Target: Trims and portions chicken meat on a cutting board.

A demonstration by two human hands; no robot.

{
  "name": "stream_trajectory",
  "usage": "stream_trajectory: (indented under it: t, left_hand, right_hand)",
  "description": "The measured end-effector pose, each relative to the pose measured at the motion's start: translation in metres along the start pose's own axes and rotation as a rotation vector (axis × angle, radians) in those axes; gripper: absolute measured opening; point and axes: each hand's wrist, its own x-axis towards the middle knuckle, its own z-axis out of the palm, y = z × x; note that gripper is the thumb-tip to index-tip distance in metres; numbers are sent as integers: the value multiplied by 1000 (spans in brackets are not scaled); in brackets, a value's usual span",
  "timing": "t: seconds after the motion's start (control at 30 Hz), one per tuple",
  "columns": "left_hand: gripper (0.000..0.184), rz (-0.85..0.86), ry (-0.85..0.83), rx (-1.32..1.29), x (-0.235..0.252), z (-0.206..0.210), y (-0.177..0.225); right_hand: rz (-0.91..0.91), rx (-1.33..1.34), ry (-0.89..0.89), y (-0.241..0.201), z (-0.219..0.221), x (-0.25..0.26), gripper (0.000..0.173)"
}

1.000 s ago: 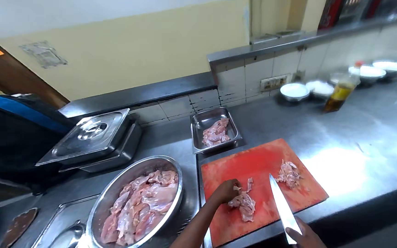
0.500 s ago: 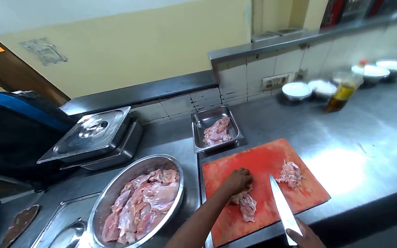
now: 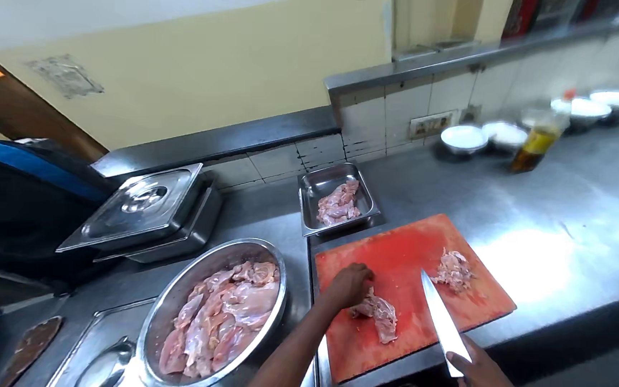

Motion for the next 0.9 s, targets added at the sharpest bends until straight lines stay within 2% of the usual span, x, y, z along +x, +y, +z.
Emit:
stream_trajectory:
  t: [0.1,0.17,0.27,0.37,0.47,0.6,0.7,0.77,0.9]
  left_hand:
    - [52,130,-174,101,19,21,31]
    - [63,100,-275,208,22,25,45]
    - [50,115,-441,313,21,23,52]
    - [37,250,-508,332,21,20,49]
    - [31,335,-444,173,20,13,41]
    - [32,244,-318,22,12,-10,41]
    - [34,206,-164,-116,20,-11,38]
    - [35,104,-108,-247,32,-4,36]
    - [62,-174,-141,-527,59,11,28]
  right_hand:
    - [-24,-2,-32,-7,5,0,45]
    - [-33,2,-33,-8,4,-1,45]
    - [-28,25,10,-2,0,-4,48]
    - [-21,64,48,6,-5,-8,47]
    - [-18,85,57,11,-9,-9,43]
    - [2,63,46,11,-6,-7,41]
    - [4,55,26,11,-1,-5,40]
    - [2,52,15,8,1,-4,38]
    - [-12,65,15,6,1,-4,41]
